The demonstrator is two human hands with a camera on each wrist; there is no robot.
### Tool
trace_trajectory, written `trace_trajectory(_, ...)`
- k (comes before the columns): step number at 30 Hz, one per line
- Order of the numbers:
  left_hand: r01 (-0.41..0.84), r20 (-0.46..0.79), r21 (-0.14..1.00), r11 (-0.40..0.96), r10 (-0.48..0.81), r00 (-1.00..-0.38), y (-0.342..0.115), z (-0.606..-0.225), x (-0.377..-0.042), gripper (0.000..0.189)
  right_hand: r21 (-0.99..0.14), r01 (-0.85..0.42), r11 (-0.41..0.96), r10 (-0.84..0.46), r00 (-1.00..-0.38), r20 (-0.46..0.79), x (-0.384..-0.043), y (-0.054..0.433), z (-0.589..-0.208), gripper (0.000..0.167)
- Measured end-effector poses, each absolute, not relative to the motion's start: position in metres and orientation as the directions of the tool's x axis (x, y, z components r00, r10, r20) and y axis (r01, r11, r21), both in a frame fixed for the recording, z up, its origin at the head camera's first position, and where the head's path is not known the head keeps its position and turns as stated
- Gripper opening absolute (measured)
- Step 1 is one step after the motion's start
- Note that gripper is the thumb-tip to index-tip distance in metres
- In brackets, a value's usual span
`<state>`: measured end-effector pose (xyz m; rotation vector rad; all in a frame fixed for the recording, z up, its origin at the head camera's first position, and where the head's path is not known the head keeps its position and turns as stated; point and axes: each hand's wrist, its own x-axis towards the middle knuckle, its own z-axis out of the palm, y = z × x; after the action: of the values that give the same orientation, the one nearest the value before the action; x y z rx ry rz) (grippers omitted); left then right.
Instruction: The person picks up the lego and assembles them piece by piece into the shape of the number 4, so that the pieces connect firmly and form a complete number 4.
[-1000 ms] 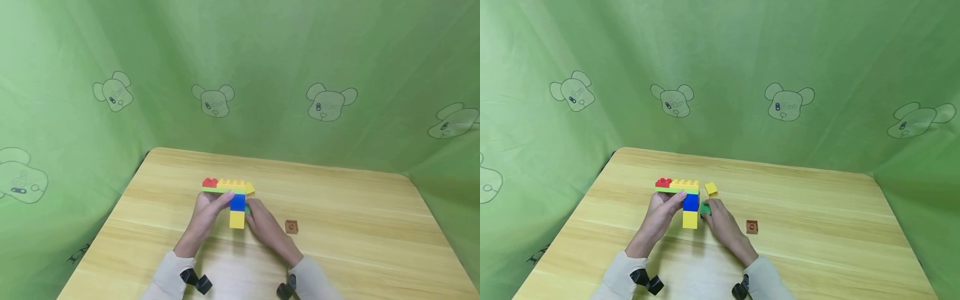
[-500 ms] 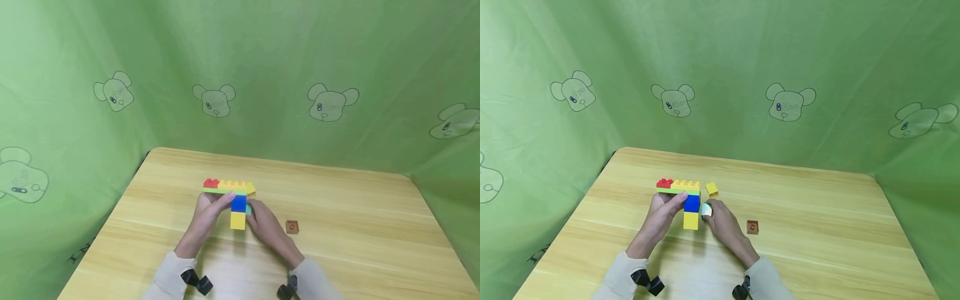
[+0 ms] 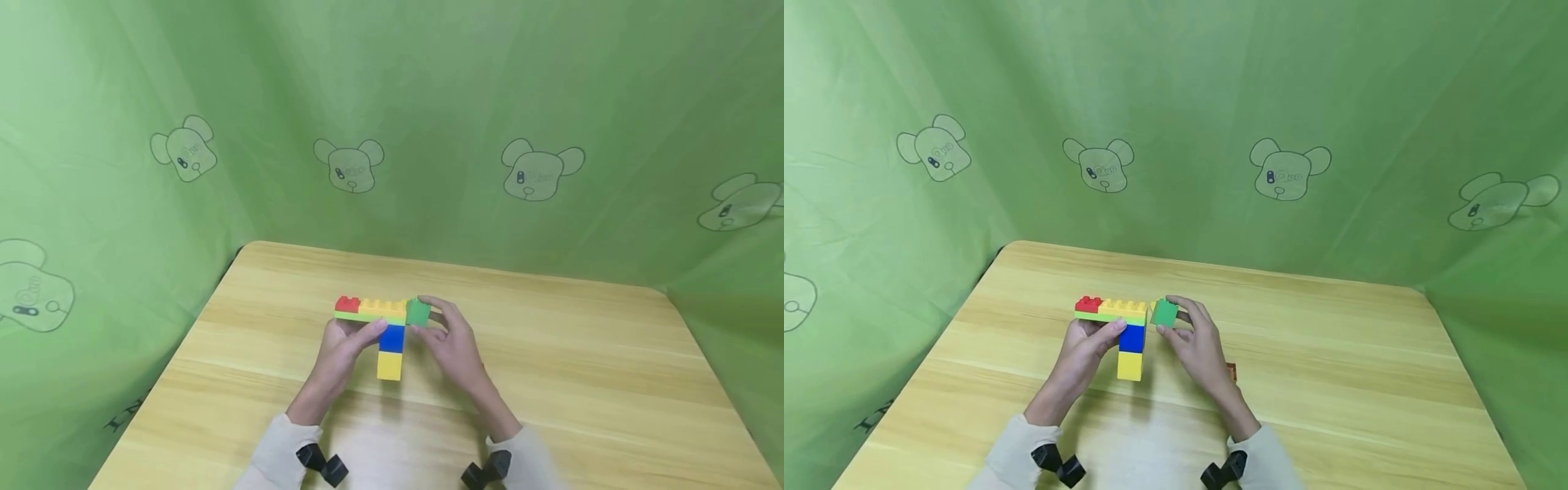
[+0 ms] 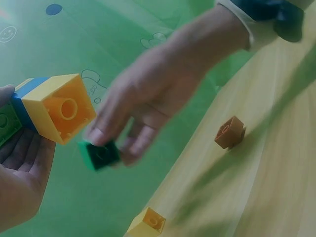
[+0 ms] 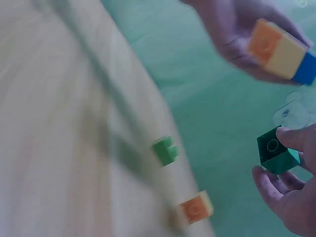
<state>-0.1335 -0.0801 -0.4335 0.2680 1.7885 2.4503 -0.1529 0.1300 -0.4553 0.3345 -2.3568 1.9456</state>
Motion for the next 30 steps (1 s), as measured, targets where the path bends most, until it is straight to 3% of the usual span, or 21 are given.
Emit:
trace_trajectory(11, 0.043, 0.098, 0.960, -0.278, 0.190, -0.977, -0.073, -0.438, -0.134, 0.039, -0.968, -0.245, -0.051, -0.133, -0.959, 0.249, -0.145, 0.136, -0.417, 0.057)
trace_trajectory(19, 0.047, 0.105, 0.967, -0.250, 0.225, -0.969, -0.070, -0.439, -0.133, 0.049, -0.971, -0.231, -0.065, -0.100, -0.966, 0.237, -0.140, 0.136, -0.404, 0.059)
trace_trajectory(30, 0.060, 0.118, 0.972, -0.227, 0.251, -0.961, -0.069, -0.437, -0.131, 0.052, -0.959, -0.270, -0.080, -0.167, -0.945, 0.280, -0.133, 0.133, -0.394, 0.052)
